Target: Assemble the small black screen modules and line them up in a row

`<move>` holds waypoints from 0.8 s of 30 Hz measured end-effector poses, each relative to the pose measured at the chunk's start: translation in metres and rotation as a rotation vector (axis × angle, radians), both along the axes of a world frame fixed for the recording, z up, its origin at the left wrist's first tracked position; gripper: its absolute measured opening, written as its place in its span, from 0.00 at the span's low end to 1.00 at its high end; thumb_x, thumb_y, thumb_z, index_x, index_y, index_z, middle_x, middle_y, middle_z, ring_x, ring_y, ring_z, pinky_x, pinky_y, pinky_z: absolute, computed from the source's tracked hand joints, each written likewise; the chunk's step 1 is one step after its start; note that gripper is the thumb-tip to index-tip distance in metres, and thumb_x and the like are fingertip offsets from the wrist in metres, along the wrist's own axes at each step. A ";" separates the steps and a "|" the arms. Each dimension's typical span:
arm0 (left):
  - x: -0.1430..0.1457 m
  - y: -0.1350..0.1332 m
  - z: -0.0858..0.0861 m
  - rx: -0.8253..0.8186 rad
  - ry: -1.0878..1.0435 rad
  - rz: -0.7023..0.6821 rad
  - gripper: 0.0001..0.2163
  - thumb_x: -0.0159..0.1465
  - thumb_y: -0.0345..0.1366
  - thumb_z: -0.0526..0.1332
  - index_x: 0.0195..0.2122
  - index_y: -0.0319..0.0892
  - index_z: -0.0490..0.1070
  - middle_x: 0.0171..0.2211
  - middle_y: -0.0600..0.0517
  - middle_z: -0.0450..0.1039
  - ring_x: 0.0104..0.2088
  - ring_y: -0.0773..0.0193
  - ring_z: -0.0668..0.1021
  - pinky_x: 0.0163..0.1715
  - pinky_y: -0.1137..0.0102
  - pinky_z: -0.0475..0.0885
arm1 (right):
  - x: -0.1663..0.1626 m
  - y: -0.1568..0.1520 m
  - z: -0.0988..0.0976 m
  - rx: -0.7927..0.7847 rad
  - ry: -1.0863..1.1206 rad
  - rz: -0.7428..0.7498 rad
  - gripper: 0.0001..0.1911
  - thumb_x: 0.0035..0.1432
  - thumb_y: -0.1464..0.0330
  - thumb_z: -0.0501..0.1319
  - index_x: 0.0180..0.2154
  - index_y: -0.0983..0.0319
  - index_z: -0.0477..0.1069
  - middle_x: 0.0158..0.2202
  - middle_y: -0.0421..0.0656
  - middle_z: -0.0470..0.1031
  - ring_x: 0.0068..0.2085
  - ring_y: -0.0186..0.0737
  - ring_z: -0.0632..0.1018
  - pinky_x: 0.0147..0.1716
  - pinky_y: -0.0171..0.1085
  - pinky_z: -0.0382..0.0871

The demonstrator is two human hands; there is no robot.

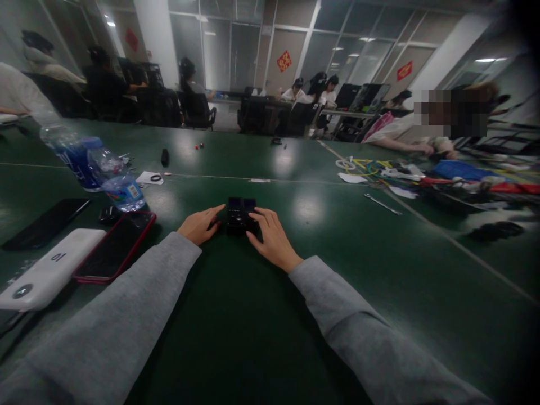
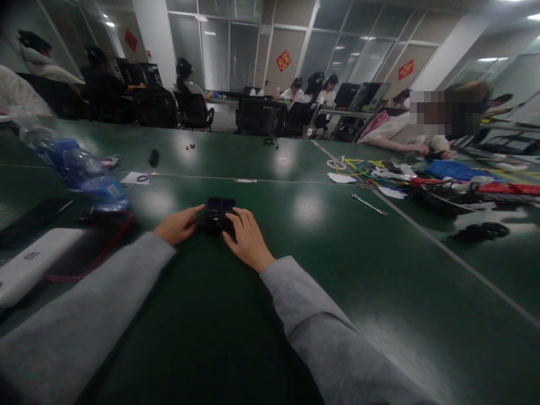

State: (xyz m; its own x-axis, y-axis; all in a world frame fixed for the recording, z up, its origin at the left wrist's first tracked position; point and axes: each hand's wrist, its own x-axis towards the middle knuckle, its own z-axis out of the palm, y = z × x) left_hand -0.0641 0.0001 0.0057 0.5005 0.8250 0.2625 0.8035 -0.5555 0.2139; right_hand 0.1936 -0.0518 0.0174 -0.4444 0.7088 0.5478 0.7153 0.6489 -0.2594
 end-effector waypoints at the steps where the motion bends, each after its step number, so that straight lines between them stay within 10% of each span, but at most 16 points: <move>1: 0.001 -0.001 0.001 0.001 0.003 0.011 0.28 0.65 0.36 0.53 0.65 0.43 0.48 0.42 0.48 0.73 0.37 0.62 0.76 0.38 0.67 0.71 | 0.000 0.000 -0.001 -0.003 -0.003 -0.015 0.23 0.62 0.67 0.58 0.57 0.62 0.57 0.59 0.52 0.57 0.60 0.52 0.59 0.59 0.55 0.60; 24: 0.004 -0.007 0.010 0.019 0.033 -0.070 0.30 0.65 0.32 0.52 0.66 0.52 0.43 0.44 0.50 0.67 0.37 0.64 0.74 0.39 0.68 0.71 | 0.000 0.004 -0.009 -0.116 -0.008 -0.013 0.28 0.67 0.61 0.53 0.63 0.55 0.44 0.62 0.51 0.48 0.54 0.54 0.68 0.47 0.55 0.72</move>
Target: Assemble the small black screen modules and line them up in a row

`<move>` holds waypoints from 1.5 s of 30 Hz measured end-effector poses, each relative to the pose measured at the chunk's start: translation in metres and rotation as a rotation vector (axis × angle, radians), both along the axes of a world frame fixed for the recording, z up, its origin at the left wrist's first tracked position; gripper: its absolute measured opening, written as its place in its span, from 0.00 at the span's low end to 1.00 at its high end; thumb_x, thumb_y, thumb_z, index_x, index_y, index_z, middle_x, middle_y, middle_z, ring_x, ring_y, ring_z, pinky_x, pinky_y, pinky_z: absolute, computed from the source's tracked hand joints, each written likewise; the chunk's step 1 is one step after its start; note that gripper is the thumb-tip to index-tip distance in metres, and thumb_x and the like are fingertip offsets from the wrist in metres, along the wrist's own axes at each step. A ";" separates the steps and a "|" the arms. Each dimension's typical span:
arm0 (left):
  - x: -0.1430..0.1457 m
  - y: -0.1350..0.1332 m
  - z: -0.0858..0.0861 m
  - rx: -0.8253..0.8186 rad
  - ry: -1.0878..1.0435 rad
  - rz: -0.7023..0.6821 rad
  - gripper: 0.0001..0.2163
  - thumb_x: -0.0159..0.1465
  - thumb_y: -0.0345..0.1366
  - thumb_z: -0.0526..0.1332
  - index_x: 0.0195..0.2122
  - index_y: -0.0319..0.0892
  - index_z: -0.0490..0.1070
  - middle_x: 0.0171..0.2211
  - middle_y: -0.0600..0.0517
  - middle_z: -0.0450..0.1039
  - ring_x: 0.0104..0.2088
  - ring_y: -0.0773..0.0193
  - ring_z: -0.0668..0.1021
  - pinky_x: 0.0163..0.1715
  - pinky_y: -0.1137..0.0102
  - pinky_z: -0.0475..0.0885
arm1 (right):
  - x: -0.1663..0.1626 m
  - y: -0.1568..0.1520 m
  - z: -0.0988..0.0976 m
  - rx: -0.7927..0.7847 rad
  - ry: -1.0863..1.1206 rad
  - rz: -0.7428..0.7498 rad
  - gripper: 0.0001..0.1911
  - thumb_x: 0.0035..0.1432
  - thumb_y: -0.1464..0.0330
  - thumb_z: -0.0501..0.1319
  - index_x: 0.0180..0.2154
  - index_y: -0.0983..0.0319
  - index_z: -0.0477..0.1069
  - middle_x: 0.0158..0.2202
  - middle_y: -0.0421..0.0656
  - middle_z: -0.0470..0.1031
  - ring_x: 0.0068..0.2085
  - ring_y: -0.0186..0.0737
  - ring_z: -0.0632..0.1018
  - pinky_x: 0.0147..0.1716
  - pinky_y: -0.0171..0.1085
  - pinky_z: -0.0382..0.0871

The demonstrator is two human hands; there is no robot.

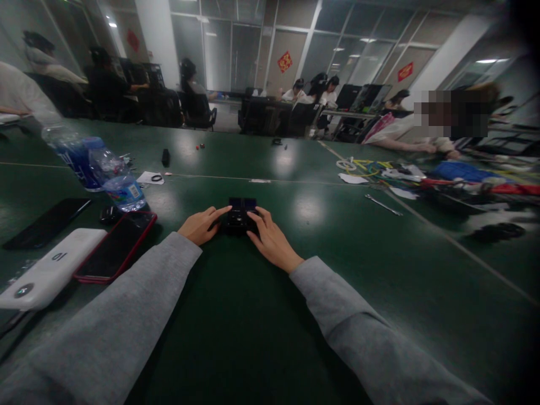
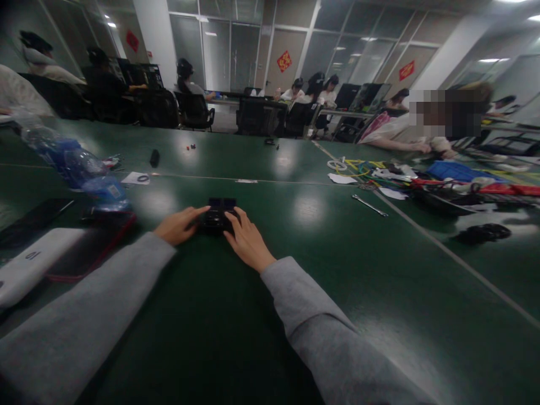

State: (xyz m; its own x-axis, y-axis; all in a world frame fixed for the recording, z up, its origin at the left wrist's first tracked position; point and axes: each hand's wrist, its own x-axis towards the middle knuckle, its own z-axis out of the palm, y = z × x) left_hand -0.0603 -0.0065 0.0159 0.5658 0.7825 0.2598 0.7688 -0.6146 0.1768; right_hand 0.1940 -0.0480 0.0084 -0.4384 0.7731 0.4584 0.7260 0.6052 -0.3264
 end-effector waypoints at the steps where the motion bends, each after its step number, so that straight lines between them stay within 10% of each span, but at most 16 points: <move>1: 0.000 0.000 0.000 0.000 -0.001 -0.002 0.29 0.65 0.32 0.52 0.66 0.53 0.44 0.45 0.49 0.67 0.37 0.64 0.75 0.39 0.68 0.71 | 0.000 0.000 0.000 0.001 -0.004 0.000 0.28 0.67 0.61 0.53 0.63 0.56 0.45 0.62 0.52 0.48 0.54 0.54 0.68 0.47 0.55 0.72; 45: 0.000 -0.001 -0.002 0.003 -0.043 0.009 0.24 0.64 0.32 0.54 0.61 0.49 0.52 0.50 0.47 0.68 0.42 0.60 0.76 0.42 0.64 0.73 | -0.001 0.000 -0.001 0.021 -0.007 0.003 0.20 0.66 0.64 0.55 0.56 0.58 0.52 0.62 0.51 0.50 0.51 0.52 0.70 0.43 0.51 0.73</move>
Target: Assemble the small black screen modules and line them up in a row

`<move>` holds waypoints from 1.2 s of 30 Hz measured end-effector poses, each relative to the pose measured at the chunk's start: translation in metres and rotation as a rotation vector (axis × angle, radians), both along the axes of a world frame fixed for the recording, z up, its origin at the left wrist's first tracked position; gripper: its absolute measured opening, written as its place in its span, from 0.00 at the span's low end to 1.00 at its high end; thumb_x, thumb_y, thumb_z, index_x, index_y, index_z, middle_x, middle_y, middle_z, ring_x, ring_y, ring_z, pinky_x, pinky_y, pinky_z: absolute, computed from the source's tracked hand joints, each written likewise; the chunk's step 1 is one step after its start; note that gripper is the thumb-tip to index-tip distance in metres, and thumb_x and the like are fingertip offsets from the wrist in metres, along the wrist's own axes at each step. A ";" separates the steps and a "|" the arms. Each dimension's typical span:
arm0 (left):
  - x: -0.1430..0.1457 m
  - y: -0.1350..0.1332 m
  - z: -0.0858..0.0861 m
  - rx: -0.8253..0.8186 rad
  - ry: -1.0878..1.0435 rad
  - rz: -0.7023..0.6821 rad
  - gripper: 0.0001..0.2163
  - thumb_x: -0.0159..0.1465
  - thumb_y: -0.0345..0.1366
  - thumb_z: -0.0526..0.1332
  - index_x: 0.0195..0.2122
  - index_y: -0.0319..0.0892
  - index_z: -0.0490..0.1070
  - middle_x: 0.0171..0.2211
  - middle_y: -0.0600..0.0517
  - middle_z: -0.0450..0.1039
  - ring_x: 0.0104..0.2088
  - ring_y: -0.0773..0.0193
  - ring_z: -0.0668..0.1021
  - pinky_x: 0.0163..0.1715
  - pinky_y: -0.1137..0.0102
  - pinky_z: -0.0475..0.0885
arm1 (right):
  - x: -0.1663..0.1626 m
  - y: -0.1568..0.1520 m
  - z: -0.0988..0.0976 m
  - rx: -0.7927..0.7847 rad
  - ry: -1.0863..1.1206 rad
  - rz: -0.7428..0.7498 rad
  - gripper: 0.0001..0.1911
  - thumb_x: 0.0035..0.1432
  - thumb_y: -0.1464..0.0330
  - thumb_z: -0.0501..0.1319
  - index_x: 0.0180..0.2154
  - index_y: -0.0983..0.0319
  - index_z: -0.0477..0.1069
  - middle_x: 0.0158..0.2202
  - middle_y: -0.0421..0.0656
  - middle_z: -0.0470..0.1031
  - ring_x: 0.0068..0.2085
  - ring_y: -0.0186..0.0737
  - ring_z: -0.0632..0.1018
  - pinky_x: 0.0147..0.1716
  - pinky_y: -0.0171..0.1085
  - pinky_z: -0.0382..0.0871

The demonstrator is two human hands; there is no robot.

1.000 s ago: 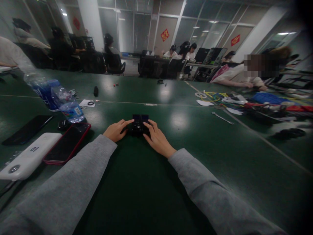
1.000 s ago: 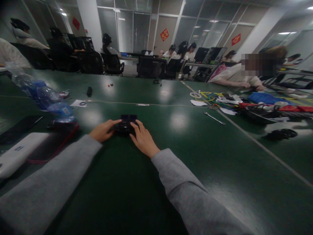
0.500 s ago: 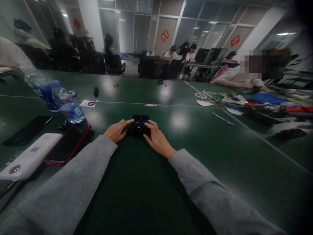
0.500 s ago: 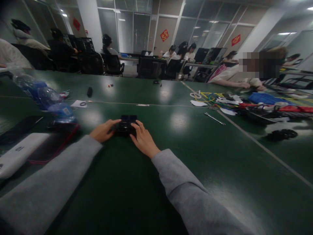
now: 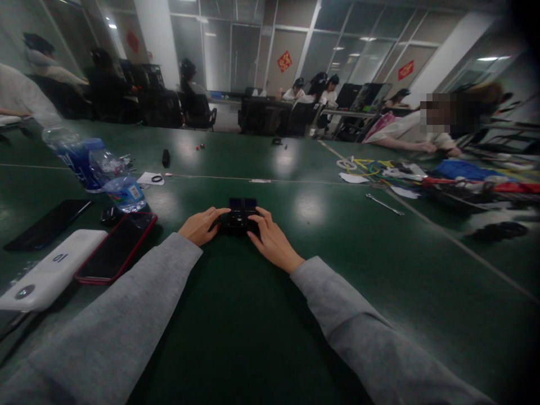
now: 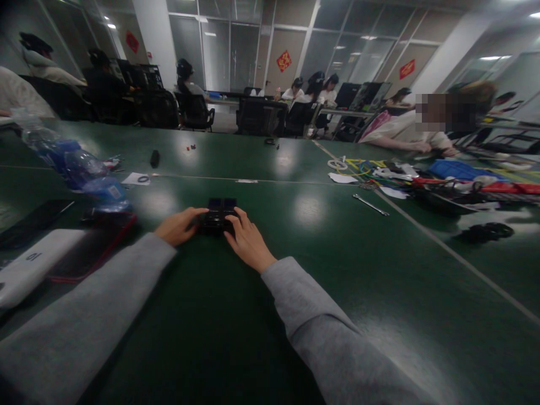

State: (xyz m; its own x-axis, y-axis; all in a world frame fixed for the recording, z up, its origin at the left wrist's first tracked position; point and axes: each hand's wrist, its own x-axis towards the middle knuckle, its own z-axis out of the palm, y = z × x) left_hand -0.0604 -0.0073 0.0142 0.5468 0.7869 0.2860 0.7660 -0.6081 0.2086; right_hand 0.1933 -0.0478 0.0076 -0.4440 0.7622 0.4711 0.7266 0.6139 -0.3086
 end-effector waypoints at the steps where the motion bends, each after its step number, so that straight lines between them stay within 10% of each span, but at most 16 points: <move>1: 0.000 0.000 0.000 -0.001 -0.001 -0.005 0.24 0.64 0.32 0.54 0.61 0.49 0.52 0.50 0.47 0.68 0.43 0.59 0.76 0.42 0.64 0.73 | 0.000 0.000 0.000 -0.001 0.005 0.001 0.21 0.66 0.64 0.55 0.57 0.58 0.51 0.62 0.51 0.50 0.52 0.52 0.70 0.43 0.51 0.73; 25: -0.001 0.007 -0.006 0.288 -0.142 0.023 0.17 0.68 0.38 0.50 0.56 0.45 0.61 0.50 0.44 0.66 0.50 0.55 0.71 0.48 0.56 0.69 | 0.002 -0.001 0.007 0.026 0.017 -0.096 0.23 0.62 0.62 0.59 0.57 0.53 0.56 0.61 0.48 0.52 0.59 0.54 0.62 0.52 0.56 0.66; 36: 0.011 0.017 -0.015 -0.152 -0.434 -0.048 0.56 0.44 0.55 0.70 0.67 0.43 0.38 0.67 0.34 0.41 0.66 0.39 0.51 0.61 0.43 0.51 | 0.010 0.014 -0.001 -0.075 0.156 0.022 0.48 0.51 0.51 0.68 0.65 0.47 0.42 0.68 0.42 0.36 0.67 0.54 0.43 0.62 0.58 0.47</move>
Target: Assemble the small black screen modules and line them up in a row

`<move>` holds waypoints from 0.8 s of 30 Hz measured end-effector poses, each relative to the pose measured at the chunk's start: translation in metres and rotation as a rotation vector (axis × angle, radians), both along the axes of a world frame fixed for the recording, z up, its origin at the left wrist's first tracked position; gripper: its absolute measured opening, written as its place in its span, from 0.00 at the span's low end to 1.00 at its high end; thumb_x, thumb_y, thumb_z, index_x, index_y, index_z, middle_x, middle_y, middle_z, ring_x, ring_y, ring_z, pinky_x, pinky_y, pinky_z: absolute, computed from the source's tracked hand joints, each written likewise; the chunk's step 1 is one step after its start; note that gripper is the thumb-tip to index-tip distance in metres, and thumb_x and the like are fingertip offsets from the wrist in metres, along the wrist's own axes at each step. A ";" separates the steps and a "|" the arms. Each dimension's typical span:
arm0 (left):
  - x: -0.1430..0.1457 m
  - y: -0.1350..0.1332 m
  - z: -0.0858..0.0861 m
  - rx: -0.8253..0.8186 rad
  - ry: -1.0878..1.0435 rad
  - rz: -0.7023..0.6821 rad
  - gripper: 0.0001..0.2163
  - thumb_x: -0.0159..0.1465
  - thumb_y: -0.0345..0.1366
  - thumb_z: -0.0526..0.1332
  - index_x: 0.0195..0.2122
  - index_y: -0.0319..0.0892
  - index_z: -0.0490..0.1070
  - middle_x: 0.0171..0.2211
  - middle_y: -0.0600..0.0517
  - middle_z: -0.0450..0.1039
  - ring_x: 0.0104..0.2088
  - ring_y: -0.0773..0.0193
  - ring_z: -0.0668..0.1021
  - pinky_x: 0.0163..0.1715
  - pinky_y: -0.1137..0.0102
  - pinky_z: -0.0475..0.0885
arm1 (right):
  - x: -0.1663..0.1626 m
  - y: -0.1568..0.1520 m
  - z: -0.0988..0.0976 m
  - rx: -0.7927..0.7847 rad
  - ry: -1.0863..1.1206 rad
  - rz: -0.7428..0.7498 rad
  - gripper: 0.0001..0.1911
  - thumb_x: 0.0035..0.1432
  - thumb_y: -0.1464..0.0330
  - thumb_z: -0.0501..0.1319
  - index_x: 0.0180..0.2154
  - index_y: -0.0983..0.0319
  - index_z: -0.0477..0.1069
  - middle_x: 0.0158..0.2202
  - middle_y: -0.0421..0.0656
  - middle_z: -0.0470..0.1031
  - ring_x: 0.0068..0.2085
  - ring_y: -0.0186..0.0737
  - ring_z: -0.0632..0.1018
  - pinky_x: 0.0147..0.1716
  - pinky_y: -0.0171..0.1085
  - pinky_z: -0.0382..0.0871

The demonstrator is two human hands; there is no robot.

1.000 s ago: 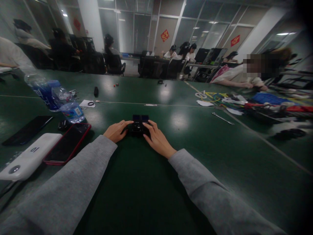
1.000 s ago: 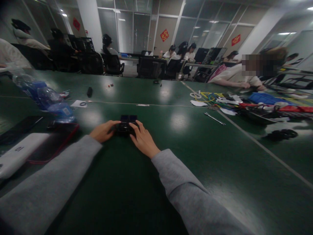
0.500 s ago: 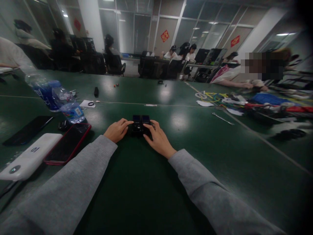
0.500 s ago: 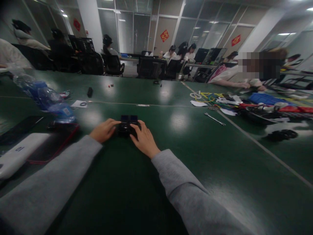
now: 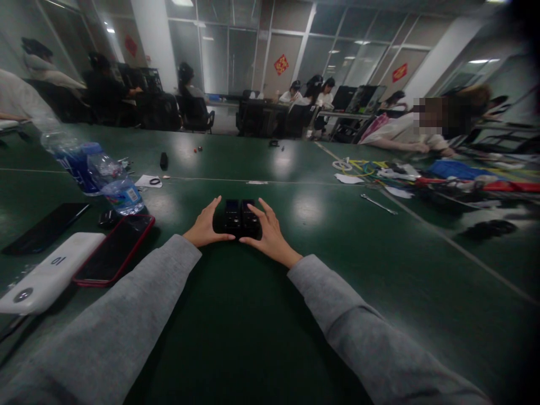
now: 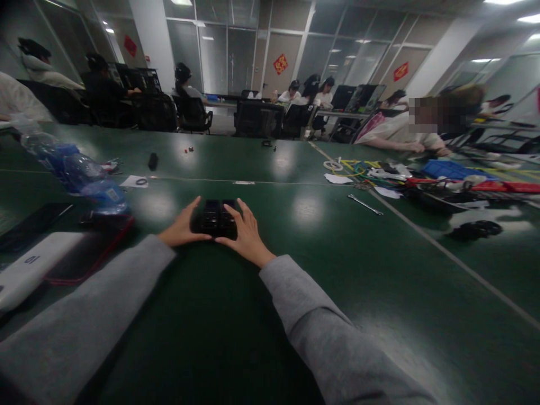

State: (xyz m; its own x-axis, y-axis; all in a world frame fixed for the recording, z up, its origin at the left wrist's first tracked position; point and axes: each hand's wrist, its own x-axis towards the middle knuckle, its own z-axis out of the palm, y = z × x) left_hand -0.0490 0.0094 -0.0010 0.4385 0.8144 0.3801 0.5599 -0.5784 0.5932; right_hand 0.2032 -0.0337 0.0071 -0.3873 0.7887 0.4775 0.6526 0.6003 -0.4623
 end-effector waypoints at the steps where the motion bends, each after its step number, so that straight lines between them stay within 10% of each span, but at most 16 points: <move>1: -0.003 0.005 0.001 -0.092 -0.054 -0.045 0.57 0.44 0.53 0.71 0.67 0.44 0.36 0.67 0.34 0.40 0.65 0.40 0.53 0.60 0.44 0.52 | 0.004 0.007 -0.001 -0.046 0.057 0.028 0.52 0.48 0.50 0.69 0.65 0.47 0.41 0.68 0.43 0.36 0.67 0.55 0.43 0.62 0.58 0.47; 9: -0.014 0.030 0.014 -0.464 -0.224 -0.285 0.60 0.45 0.40 0.73 0.67 0.50 0.25 0.68 0.38 0.38 0.67 0.45 0.47 0.62 0.43 0.44 | 0.029 0.055 0.003 -0.406 0.277 0.274 0.63 0.41 0.54 0.74 0.66 0.48 0.34 0.68 0.45 0.36 0.67 0.55 0.44 0.63 0.58 0.39; 24: 0.002 0.026 0.006 -0.317 -0.080 -0.209 0.56 0.46 0.42 0.72 0.68 0.50 0.34 0.67 0.39 0.43 0.66 0.42 0.53 0.61 0.41 0.49 | 0.026 0.058 0.016 -0.592 0.249 0.414 0.61 0.42 0.60 0.74 0.66 0.51 0.35 0.65 0.50 0.45 0.65 0.55 0.52 0.62 0.57 0.47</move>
State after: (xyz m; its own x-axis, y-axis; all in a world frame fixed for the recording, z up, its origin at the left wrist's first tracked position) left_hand -0.0468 0.0349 0.0048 0.5862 0.7935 0.1637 0.3940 -0.4557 0.7982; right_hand 0.2289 0.0241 0.0230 -0.6433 0.7541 0.1323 0.2629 0.3798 -0.8869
